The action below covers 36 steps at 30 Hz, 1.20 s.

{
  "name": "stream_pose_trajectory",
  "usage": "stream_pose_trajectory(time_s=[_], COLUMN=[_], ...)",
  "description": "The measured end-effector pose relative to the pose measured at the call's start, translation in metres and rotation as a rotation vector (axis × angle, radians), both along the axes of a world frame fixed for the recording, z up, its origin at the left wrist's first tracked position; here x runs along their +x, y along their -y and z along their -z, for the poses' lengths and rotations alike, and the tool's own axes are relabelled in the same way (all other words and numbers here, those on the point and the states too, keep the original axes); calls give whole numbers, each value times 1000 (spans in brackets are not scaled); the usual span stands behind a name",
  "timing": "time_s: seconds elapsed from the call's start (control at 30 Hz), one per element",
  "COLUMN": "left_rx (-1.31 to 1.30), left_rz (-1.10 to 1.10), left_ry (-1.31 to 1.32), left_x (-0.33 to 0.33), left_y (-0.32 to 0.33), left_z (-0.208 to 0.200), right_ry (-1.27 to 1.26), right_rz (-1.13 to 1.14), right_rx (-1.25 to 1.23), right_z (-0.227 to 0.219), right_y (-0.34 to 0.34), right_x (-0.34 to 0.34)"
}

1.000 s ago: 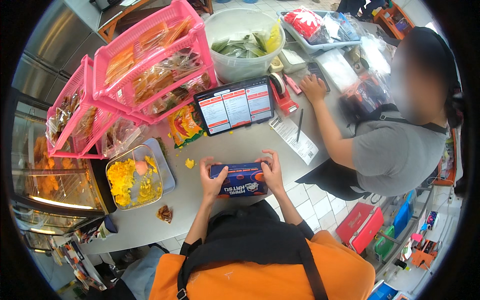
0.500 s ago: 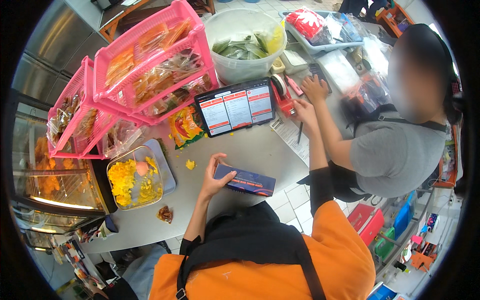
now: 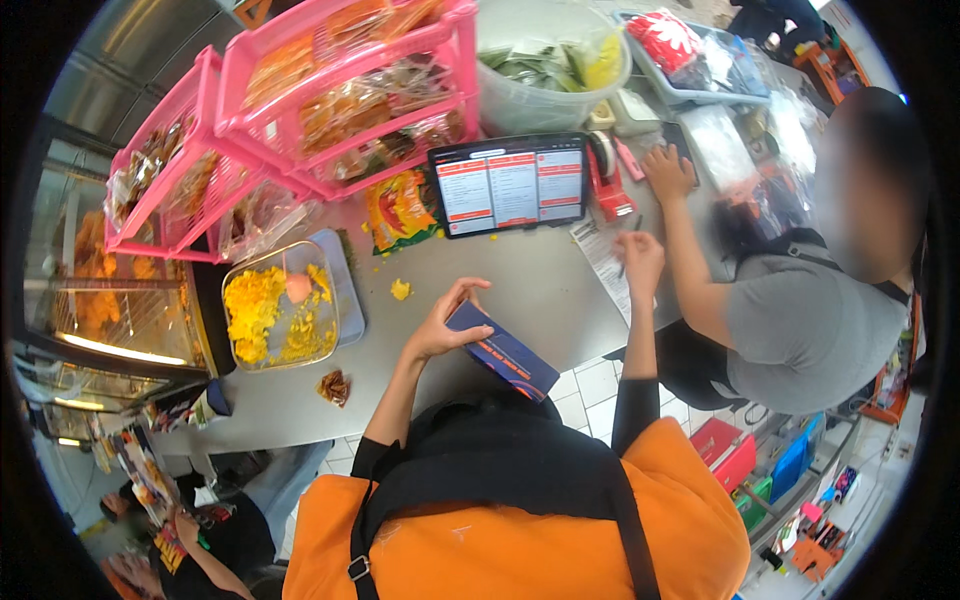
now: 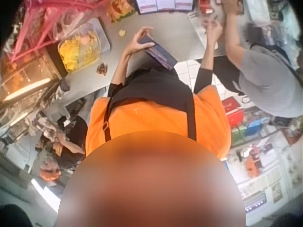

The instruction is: The person assembles food boxes by scooping yellow rice into containers, adding fried chicken pieces, and including a small bag of green vegetables. They repeatedly open and close the boxes and hand them to a coworker.

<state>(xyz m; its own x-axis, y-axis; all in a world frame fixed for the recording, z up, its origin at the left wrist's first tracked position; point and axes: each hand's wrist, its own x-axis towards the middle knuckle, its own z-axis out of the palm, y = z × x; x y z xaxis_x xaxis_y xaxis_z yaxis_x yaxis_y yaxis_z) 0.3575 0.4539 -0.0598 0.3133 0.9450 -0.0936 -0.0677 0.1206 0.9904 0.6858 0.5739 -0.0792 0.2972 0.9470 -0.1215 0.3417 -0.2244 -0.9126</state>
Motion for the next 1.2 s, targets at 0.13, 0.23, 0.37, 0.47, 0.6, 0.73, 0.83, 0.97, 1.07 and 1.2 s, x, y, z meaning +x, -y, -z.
stream_pose_trajectory(time_s=[0.13, 0.23, 0.37, 0.47, 0.6, 0.73, 0.83, 0.97, 1.07, 1.2], left_rx=[14, 28, -60, -61, -131, 227, 84, -64, -60, -171], left_rz=[56, 91, 178, 185, -359, -881, -534, -416, -433, -546], left_ry=[28, 9, 29, -8, -240, -924, -1198, -1218, -1138, -1143], left_x=[-2, -5, -16, -10, 18, -13, -59, -71, -72, -107], left_y=[-4, -5, 0, 1, 0, 6, 18, 5, 5, 33], left_z=[2, 4, 1, 2, 15, 41, 61, 82, 70, 1], right_ry=[-278, -138, -451, -367, -234, 23, 147, 257, 477, 549], right_rz=[-898, -1194, -1063, -1035, -816, -852, -876, -779, -658, -641], right_rx=[-398, -676, -987, -934, -524, -524, -517, -335, -141, 76], right_z=[-36, -24, 17, 29, 15, -3, -4, -2, -9, -42], right_y=[59, 74, 96, 114, 114, 105, 108, 112, 104, 88], right_x=[-78, -102, -99, -83, -65, -65, -72, -73, -68, -80])
